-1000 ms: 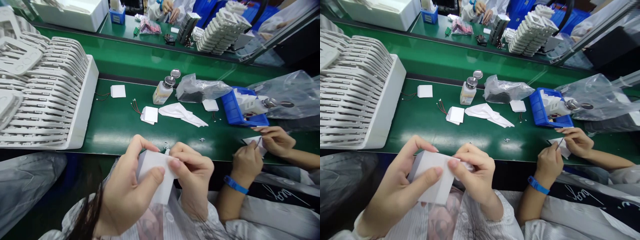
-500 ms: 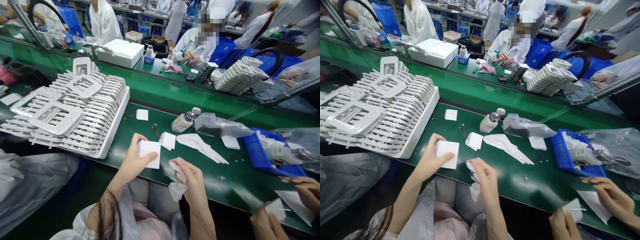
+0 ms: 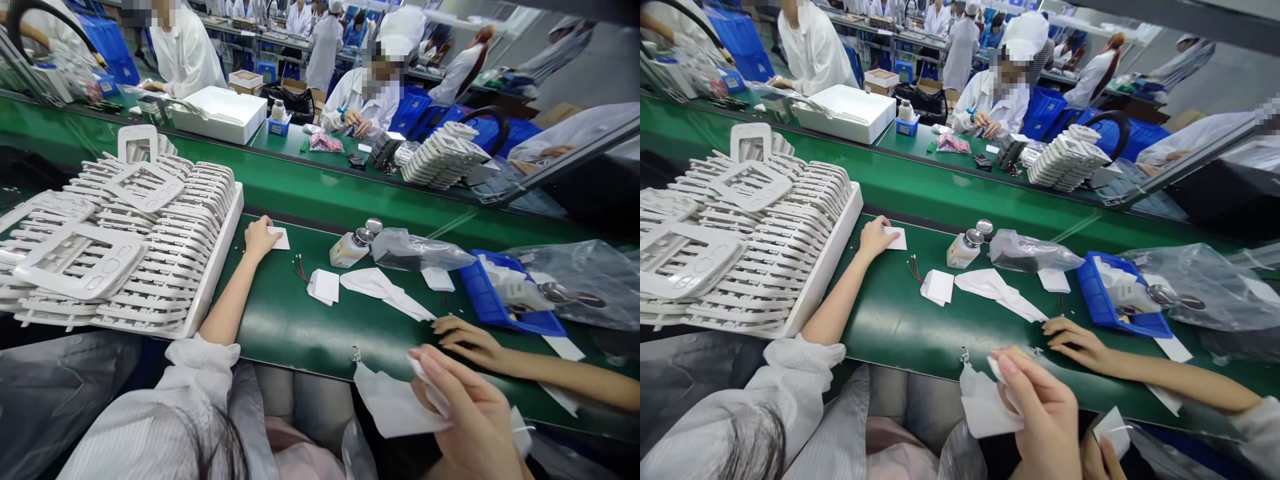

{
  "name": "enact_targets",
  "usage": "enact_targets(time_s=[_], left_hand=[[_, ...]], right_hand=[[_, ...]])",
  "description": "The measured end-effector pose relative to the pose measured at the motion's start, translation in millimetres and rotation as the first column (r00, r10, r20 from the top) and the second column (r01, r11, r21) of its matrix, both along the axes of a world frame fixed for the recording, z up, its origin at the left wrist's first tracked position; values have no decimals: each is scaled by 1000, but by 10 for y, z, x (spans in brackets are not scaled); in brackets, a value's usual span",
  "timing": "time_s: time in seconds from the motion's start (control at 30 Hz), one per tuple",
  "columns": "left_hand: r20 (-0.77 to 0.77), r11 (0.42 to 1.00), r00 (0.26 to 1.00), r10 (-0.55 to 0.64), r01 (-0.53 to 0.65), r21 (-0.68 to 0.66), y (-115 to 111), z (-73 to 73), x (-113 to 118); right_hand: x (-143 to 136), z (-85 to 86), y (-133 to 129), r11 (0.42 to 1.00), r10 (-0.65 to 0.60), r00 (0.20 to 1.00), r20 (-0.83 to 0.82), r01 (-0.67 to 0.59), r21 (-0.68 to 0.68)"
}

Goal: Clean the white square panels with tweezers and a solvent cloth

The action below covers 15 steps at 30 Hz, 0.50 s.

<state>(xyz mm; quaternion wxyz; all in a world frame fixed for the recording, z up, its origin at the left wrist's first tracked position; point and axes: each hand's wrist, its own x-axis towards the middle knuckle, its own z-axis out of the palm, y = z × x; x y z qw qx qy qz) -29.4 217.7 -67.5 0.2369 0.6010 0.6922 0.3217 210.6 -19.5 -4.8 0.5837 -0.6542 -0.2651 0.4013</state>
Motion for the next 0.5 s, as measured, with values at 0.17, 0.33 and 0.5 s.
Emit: enact_targets(time_s=[0.17,0.33,0.5], left_hand=[[-225,996,973,-53,67,56,133,-278,-75],[-382,980,924,-27,100,172,131,-302,-31],[-499,835,824,-269,458,305,-379,-252,462]], right_hand=[[180,43,-65,975,-193,981,3,192,-110],[182,87,-118,958,-248,967,-50,237,-161],[437,67,-286,998,-58,998,34,57,20]])
